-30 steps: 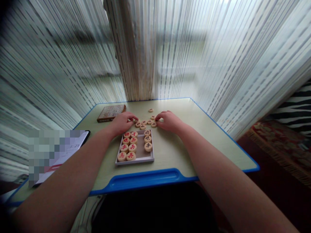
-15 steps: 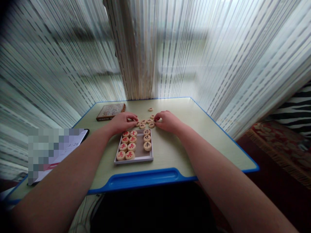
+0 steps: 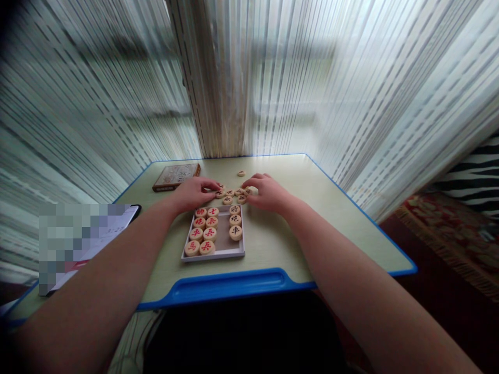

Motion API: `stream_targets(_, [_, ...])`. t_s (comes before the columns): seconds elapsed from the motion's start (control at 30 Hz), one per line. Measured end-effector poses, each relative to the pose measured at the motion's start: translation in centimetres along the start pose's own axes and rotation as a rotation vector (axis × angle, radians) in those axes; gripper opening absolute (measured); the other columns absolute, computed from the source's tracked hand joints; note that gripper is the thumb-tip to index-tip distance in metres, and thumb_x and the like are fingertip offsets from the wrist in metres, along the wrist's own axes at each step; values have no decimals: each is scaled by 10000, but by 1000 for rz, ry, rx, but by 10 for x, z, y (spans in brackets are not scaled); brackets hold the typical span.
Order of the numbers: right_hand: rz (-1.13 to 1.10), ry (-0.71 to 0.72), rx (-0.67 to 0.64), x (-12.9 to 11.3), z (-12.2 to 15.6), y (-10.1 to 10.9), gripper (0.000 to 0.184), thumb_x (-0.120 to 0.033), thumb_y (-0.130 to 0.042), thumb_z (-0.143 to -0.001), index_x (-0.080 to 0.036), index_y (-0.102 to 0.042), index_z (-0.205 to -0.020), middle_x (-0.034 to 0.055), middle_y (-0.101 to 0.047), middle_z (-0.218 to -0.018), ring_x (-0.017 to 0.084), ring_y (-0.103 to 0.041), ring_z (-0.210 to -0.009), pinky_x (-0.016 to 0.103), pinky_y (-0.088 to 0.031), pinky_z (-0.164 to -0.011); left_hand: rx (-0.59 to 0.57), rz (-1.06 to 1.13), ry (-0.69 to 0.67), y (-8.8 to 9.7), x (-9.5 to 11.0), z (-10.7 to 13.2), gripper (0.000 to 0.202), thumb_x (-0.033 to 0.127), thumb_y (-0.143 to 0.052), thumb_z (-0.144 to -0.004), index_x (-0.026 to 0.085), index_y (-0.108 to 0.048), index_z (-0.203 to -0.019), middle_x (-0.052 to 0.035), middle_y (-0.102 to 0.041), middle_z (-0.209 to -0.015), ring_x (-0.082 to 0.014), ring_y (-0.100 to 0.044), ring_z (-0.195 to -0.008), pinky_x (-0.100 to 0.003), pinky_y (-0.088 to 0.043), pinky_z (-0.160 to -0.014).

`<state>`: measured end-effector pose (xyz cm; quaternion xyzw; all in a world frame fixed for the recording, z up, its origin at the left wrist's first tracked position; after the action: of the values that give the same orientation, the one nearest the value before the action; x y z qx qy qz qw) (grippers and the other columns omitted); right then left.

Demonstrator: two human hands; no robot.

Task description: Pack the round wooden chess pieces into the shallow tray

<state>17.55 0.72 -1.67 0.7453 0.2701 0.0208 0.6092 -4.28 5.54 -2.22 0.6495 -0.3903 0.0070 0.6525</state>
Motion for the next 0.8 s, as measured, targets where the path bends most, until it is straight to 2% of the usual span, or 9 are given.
stream_targets(0.07, [-14, 51, 6, 0, 0, -1, 335, -241, -635, -738, -194, -682, -1067, 98, -624, -1121, 245, -529, -1073, 412, -382, -986, 19, -18, 32, 0, 0, -1, 289, 162, -558, -710, 155, -720, -949, -52, -718, -988, -168, -650, -895, -260, -507, -836])
stream_targets(0.17, [-18, 101, -3, 1, 0, -5, 274, -287, -647, -751, -220, -708, -1010, 81, -640, -1100, 246, -534, -1054, 426, -377, -987, 25, -32, 51, -1, 0, -1, 303, 175, -555, -723, 165, -715, -980, -48, -716, -999, -164, -657, -848, -260, -517, -811])
stream_targets(0.37, [-7, 87, 31, 2, -3, -12, 245, -341, -655, -755, -206, -718, -950, 90, -651, -1078, 238, -552, -998, 408, -404, -954, 45, -135, 52, 1, -3, -3, 324, 159, -491, -784, 159, -714, -1019, -75, -721, -986, -184, -654, -861, -291, -507, -833])
stream_targets(0.47, [11, 73, 55, 1, -3, -13, 246, -359, -654, -756, -203, -714, -937, 96, -650, -1068, 242, -555, -989, 410, -416, -938, 52, -153, 30, 1, -6, -5, 347, 150, -470, -795, 174, -703, -1051, -57, -721, -1012, -181, -648, -923, -289, -494, -871])
stream_targets(0.6, [2, 88, 40, 2, -2, -14, 280, -329, -637, -762, -206, -700, -1005, 86, -646, -1110, 241, -550, -1029, 405, -412, -955, 31, -157, -51, -1, -9, -8, 318, 150, -467, -790, 202, -725, -968, -16, -708, -1070, -167, -625, -1018, -274, -463, -937])
stream_targets(0.73, [-8, 88, 13, 1, -2, -12, 290, -261, -617, -758, -188, -702, -1026, 82, -652, -1131, 243, -544, -1061, 407, -395, -985, 68, -160, -9, -2, -9, -7, 279, 217, -483, -798, 183, -729, -925, -47, -718, -1026, -192, -642, -965, -291, -486, -894])
stream_targets(0.8, [-5, 92, 15, -1, -2, -12, 328, -206, -599, -754, -197, -692, -1069, 79, -644, -1156, 241, -535, -1076, 413, -392, -990, 91, -133, 3, -3, -7, -7, 286, 201, -482, -785, 174, -725, -933, -56, -715, -1029, -196, -639, -973, -300, -484, -901])
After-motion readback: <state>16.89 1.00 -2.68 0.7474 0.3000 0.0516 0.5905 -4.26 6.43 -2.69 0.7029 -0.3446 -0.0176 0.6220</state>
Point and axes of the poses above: each hand's wrist, its own z-axis away from the middle knuckle, its own y-axis out of the back of the hand, x = y × z, the point moved 1 cm from there along -z, towards the middle knuckle
